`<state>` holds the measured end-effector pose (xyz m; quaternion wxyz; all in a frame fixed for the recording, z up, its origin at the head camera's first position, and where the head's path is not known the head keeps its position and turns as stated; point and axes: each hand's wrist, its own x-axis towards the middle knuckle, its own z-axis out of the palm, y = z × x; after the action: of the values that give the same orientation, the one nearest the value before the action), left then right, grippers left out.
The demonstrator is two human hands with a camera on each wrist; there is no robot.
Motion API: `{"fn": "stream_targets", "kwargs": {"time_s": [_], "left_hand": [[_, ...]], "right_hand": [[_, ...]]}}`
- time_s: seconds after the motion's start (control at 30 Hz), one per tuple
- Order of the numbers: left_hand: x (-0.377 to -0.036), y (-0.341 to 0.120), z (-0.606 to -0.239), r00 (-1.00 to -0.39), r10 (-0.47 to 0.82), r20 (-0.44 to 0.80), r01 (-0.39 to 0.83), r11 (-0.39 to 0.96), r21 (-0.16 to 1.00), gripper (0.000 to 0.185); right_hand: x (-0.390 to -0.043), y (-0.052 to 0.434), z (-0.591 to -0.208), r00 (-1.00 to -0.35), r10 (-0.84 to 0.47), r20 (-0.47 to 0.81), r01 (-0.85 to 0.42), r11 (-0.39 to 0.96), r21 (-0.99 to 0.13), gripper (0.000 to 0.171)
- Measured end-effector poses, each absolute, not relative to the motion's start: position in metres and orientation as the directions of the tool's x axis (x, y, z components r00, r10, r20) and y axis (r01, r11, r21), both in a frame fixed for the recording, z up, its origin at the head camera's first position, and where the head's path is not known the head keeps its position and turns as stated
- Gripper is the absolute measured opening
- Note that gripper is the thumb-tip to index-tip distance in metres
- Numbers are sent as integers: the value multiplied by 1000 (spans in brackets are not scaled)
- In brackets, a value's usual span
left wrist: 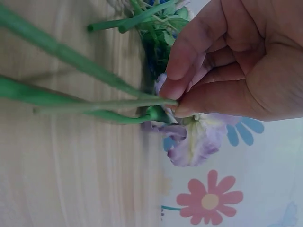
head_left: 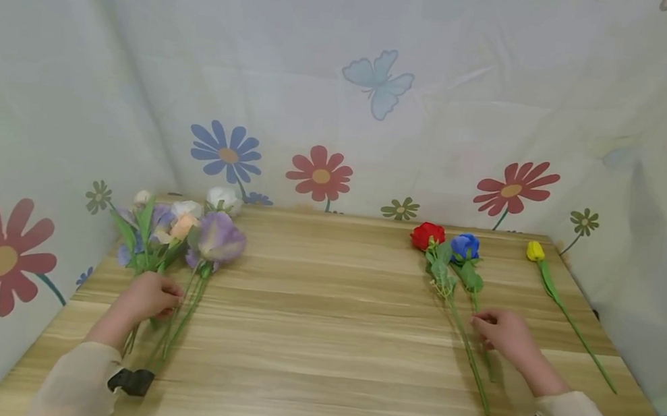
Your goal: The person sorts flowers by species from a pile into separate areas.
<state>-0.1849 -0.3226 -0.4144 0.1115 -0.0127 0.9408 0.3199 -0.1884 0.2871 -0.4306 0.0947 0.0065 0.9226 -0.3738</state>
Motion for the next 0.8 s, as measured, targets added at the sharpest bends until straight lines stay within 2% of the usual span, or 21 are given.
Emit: {"fn": "stream_targets", "kwargs": {"time_s": [0.33,0.8], "left_hand": [[-182,-319,-402,-971,52,-233,-106,782,615,27],[-180,-315,-391,-966,55,-252,-131,737,663,36]], "right_hand": [[-190,284,-418,-984,-30,-174,102,707,-700,41],[-190,275,-407,-987,-64,-149,62,703,-709,41]]}}
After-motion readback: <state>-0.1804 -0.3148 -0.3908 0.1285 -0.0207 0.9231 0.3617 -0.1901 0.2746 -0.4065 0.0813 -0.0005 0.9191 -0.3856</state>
